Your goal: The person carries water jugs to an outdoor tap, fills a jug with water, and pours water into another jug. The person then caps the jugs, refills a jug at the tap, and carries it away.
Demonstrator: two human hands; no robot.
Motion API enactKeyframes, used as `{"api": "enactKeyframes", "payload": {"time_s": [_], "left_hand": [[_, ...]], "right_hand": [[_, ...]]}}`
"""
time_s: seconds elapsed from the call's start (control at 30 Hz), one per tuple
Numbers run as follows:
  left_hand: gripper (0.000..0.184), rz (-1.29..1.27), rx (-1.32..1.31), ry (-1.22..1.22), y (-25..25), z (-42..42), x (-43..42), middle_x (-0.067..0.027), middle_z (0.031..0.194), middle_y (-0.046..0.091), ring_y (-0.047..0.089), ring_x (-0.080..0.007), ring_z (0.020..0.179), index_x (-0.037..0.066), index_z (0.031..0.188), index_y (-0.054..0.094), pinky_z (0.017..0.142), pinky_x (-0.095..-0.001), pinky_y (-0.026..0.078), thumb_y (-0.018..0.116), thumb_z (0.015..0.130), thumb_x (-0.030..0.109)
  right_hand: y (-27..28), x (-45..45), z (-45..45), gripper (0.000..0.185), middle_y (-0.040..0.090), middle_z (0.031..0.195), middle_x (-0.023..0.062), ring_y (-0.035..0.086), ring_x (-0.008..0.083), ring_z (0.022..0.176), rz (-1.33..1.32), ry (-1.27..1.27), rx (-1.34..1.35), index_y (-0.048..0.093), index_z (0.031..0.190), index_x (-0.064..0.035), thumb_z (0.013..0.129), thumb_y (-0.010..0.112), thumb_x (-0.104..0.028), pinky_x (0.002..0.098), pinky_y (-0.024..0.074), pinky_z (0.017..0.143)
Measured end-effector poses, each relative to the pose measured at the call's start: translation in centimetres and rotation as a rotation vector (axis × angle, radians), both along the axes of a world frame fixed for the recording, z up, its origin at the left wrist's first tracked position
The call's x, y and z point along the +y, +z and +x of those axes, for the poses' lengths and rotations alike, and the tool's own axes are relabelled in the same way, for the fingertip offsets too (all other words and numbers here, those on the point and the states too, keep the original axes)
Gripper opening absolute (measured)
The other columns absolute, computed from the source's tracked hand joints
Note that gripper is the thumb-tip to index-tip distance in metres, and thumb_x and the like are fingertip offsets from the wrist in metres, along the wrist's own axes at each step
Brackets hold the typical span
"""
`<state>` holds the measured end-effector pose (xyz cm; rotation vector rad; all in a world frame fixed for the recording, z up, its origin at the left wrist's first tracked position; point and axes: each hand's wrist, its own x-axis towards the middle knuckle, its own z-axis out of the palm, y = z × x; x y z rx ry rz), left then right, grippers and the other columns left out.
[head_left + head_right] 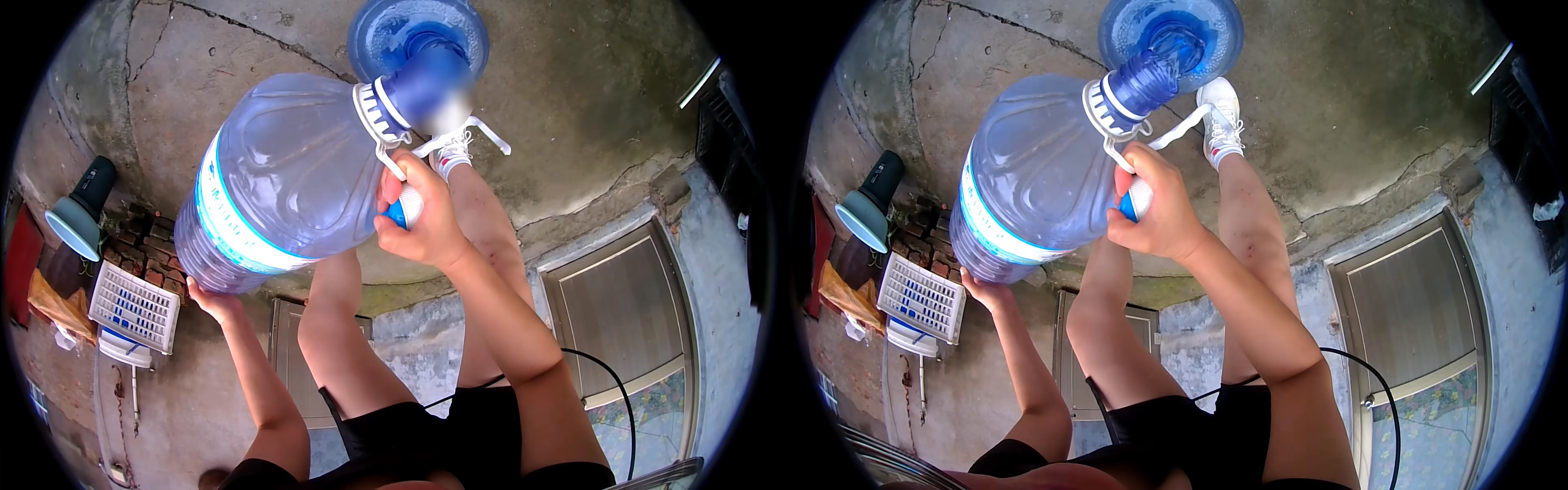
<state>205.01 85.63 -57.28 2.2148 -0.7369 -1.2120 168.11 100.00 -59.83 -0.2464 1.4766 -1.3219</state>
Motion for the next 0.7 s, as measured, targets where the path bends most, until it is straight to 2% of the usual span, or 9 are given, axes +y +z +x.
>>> {"api": "enactKeyframes", "payload": {"time_s": [0.17, 0.7], "left_hand": [[0.071, 0.016, 0.079, 0.053, 0.18, 0.6, -0.05, -0.0132, 0.142, 0.044, 0.04, -0.03, 0.132, 0.004, 0.139, 0.042, 0.109, -0.0456, 0.031, 0.049, 0.087, 0.052], [0.068, -0.01, 0.042, 0.048, 0.35, -0.1, 0.02, -0.0125, 0.141, 0.045, 0.041, -0.0295, 0.131, 0.003, 0.137, 0.044, 0.108, -0.0451, 0.032, 0.046, 0.089, 0.05]], "right_hand": [[0.14, 0.1, 0.05, 0.028, 0.044, 0.073, 0.0053, 0.044, 0.0175, 0.065, 0.001, -0.004, -0.015, 0.042, 0.072, -0.0067, 0.057, 0.066, -0.004, 0.0297, 0.0362, 0.059], [-0.08, 0.13, 0.14, 0.028, 0.046, 0.073, 0.0053, 0.046, 0.0173, 0.065, -0.001, -0.012, -0.055, 0.041, 0.072, -0.0069, 0.058, 0.065, -0.004, 0.0295, 0.0379, 0.06]]}}
